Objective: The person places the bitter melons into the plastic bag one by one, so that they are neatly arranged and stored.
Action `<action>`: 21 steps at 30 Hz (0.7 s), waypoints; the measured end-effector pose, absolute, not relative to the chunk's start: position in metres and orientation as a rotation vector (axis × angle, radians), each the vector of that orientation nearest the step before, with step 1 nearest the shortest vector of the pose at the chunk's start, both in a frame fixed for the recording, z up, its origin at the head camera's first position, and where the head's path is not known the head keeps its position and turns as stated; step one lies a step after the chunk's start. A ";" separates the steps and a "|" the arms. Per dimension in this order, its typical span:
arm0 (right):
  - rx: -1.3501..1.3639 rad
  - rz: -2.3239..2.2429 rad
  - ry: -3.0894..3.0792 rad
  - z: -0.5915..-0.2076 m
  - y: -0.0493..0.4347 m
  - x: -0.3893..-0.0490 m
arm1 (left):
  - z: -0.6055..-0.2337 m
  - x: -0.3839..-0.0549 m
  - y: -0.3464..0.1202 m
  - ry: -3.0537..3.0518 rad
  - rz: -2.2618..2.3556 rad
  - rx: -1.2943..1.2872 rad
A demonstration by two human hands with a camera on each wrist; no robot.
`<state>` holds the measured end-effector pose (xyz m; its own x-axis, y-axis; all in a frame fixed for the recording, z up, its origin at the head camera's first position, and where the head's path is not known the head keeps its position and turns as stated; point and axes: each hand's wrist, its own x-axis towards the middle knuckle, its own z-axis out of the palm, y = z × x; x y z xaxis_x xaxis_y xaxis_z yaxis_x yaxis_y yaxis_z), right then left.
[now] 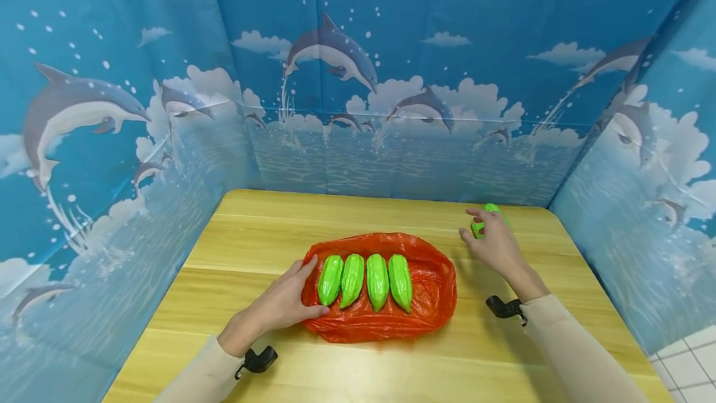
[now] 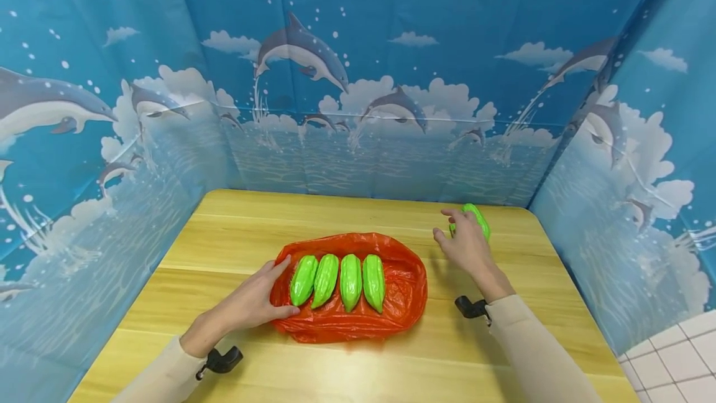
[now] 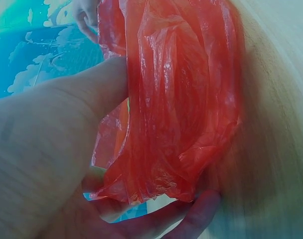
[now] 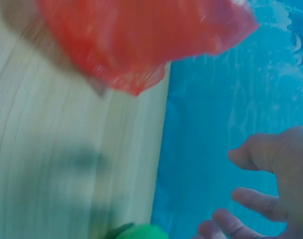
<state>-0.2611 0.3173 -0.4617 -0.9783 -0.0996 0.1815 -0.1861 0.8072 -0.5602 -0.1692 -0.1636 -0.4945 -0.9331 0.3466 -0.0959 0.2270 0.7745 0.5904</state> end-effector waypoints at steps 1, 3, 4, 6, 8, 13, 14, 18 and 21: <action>0.212 0.895 -2.856 -0.464 0.320 -0.262 | -0.495 -0.169 -0.164 2.768 0.883 0.453; 0.187 0.878 -2.866 -0.467 0.324 -0.265 | -0.496 -0.168 -0.164 2.769 0.884 0.455; 0.178 0.873 -2.868 -0.469 0.326 -0.266 | -0.496 -0.168 -0.164 2.769 0.888 0.456; 0.156 0.852 -2.876 -0.472 0.330 -0.269 | -0.496 -0.168 -0.165 2.771 0.889 0.456; 0.130 0.835 -2.882 -0.475 0.334 -0.269 | -0.497 -0.168 -0.165 2.771 0.885 0.457; 0.070 0.806 -2.901 -0.482 0.344 -0.269 | -0.495 -0.168 -0.165 2.766 0.887 0.452; 0.060 0.801 -2.907 -0.483 0.346 -0.270 | -0.495 -0.168 -0.165 2.764 0.887 0.450; 0.029 0.777 -2.929 -0.488 0.353 -0.272 | -0.495 -0.167 -0.164 2.757 0.891 0.451; 0.016 0.756 -2.945 -0.493 0.357 -0.273 | -0.496 -0.167 -0.164 2.756 0.893 0.456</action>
